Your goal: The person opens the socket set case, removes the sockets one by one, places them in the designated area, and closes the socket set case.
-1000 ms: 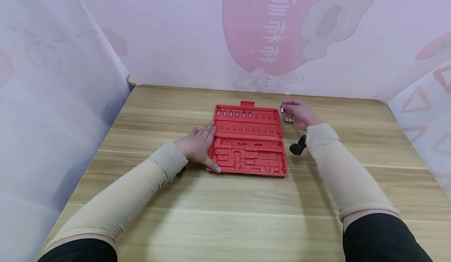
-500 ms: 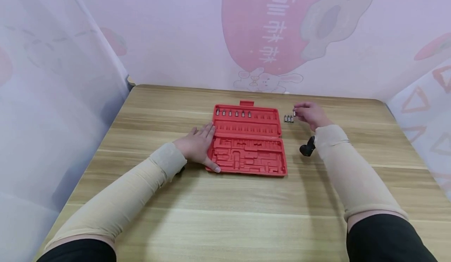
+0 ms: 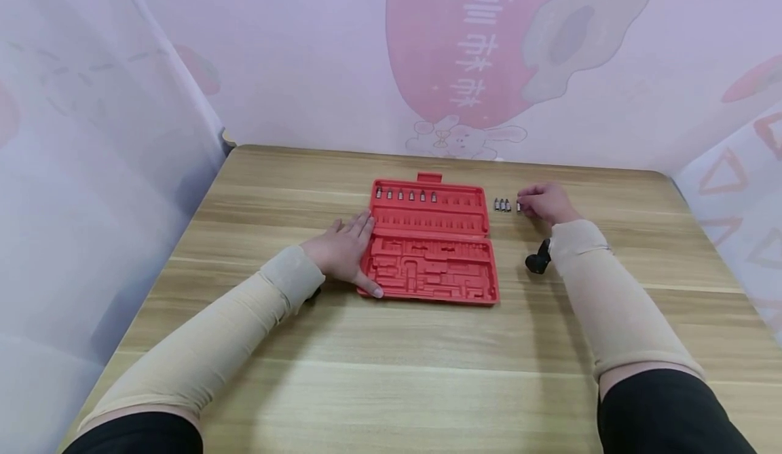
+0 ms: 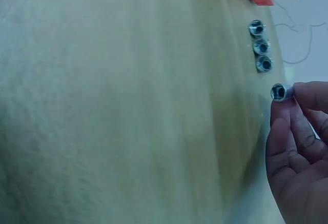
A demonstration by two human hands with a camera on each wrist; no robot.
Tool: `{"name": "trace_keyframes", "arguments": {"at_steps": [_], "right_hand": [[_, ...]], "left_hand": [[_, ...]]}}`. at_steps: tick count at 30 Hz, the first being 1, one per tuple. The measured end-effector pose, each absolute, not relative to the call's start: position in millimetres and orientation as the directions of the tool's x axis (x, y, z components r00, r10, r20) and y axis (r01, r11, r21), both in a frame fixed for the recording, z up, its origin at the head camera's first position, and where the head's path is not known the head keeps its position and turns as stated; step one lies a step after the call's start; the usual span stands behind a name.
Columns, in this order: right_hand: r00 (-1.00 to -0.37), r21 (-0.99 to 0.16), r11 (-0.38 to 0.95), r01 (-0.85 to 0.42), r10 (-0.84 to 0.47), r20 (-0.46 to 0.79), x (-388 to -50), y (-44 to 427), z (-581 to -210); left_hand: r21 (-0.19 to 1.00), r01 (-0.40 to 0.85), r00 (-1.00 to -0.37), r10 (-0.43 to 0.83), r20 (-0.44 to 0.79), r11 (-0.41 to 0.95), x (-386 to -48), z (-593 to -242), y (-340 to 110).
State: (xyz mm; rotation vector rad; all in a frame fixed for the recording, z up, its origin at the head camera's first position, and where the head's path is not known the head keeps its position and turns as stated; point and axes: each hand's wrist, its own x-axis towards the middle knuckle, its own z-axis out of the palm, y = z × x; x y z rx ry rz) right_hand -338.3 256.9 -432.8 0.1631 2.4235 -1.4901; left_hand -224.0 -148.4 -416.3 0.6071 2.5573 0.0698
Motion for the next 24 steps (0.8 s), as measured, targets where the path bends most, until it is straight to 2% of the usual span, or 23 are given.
{"name": "trace_keyframes", "arguments": {"at_steps": [9,24], "right_hand": [[-0.961,-0.753,0.632,0.183,-0.047,-0.273,-339.2,253.0,-433.2],[-0.972,-0.660,0.739,0.136,-0.031,-0.234,-340.1,242.2,-435.2]], "left_hand": [[0.151,0.425,-0.767,0.444,-0.463,0.892,-225.2,-415.3,-147.1],[0.152,0.414,-0.767,0.434,-0.473,0.897,-223.1,-414.0,-146.9]]}}
